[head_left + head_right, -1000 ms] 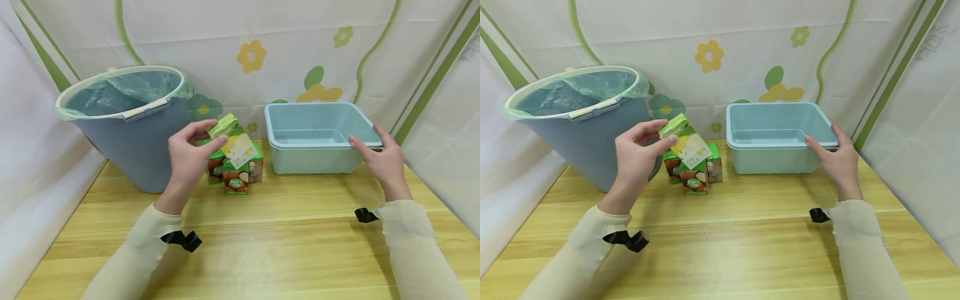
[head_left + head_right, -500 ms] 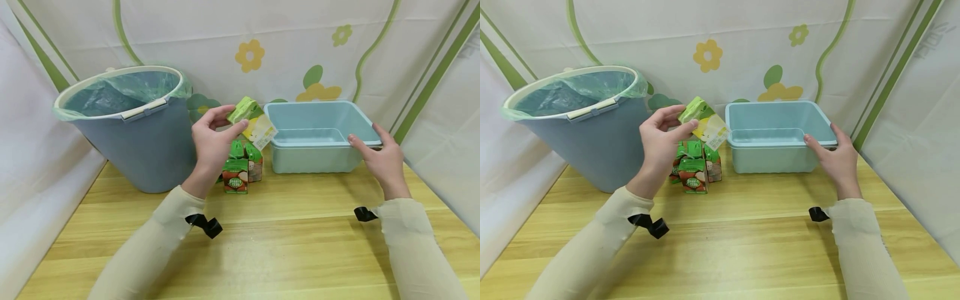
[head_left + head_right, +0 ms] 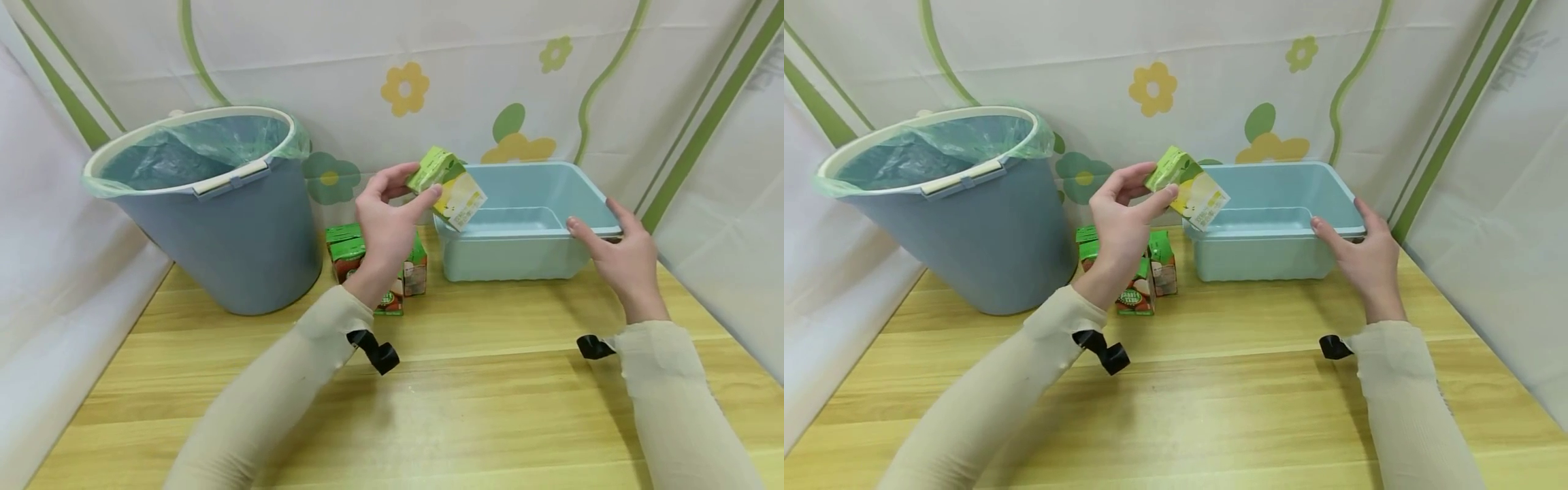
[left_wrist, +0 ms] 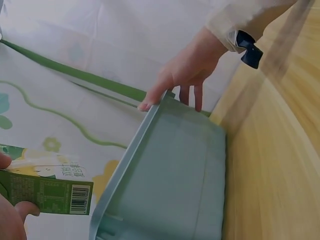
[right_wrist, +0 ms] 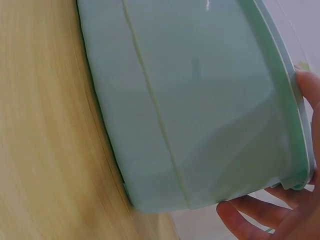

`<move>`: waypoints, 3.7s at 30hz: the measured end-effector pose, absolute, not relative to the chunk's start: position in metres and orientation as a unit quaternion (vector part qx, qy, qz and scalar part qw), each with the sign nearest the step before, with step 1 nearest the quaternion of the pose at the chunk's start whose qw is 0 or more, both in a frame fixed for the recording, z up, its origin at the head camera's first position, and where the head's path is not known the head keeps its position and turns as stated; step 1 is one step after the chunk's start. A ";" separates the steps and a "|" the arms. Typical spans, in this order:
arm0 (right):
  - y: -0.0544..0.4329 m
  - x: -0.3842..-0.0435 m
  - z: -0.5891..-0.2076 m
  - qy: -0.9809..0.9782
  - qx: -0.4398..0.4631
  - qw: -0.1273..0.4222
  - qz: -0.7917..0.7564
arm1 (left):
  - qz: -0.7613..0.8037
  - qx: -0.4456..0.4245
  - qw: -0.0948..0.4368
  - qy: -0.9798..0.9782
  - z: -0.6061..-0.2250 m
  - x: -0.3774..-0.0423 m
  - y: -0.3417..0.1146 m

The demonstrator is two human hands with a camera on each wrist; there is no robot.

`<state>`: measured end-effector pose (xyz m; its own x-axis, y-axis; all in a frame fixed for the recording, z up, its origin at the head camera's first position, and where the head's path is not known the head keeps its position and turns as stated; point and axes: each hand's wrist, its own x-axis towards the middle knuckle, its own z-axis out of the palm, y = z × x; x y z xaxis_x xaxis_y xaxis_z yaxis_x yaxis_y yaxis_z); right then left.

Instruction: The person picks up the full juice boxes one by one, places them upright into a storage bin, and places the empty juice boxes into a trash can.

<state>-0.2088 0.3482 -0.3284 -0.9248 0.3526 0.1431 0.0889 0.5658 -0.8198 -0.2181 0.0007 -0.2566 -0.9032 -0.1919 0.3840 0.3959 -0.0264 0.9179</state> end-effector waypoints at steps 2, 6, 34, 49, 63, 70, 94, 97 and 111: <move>0.348 -0.209 -0.328 -0.871 -0.127 0.148 0.451 | -0.712 -0.071 0.203 -0.668 -0.256 -0.221 0.006; 0.350 -0.209 -0.329 -0.870 -0.129 0.148 0.453 | -0.717 -0.066 0.200 -0.664 -0.256 -0.226 0.017; 0.352 -0.209 -0.332 -0.868 -0.130 0.152 0.454 | -0.613 -0.079 0.175 -0.766 -0.263 -0.264 0.070; 0.360 -0.203 -0.333 -0.870 -0.135 0.138 0.453 | -0.498 -0.150 0.136 -0.843 -0.270 -0.277 0.088; 0.358 -0.206 -0.333 -0.872 -0.135 0.145 0.448 | -0.443 -0.142 0.100 -0.880 -0.277 -0.287 0.089; 0.358 -0.206 -0.332 -0.870 -0.136 0.144 0.452 | -0.370 -0.154 0.077 -0.913 -0.277 -0.291 0.087; 0.355 -0.204 -0.330 -0.869 -0.137 0.145 0.453 | -0.258 -0.179 -0.027 -0.949 -0.270 -0.301 0.092; 0.356 -0.205 -0.331 -0.868 -0.135 0.148 0.455 | -0.275 -0.182 -0.023 -0.944 -0.271 -0.300 0.091; 0.357 -0.206 -0.331 -0.862 -0.136 0.154 0.463 | -0.377 -0.192 0.070 -0.904 -0.280 -0.294 0.084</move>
<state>-0.2065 0.3574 -0.3307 -0.9154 0.3775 0.1396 0.0920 0.5339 -0.8405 -0.2943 0.0840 -0.2800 -0.9164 0.2946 0.2709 0.3998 0.6425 0.6537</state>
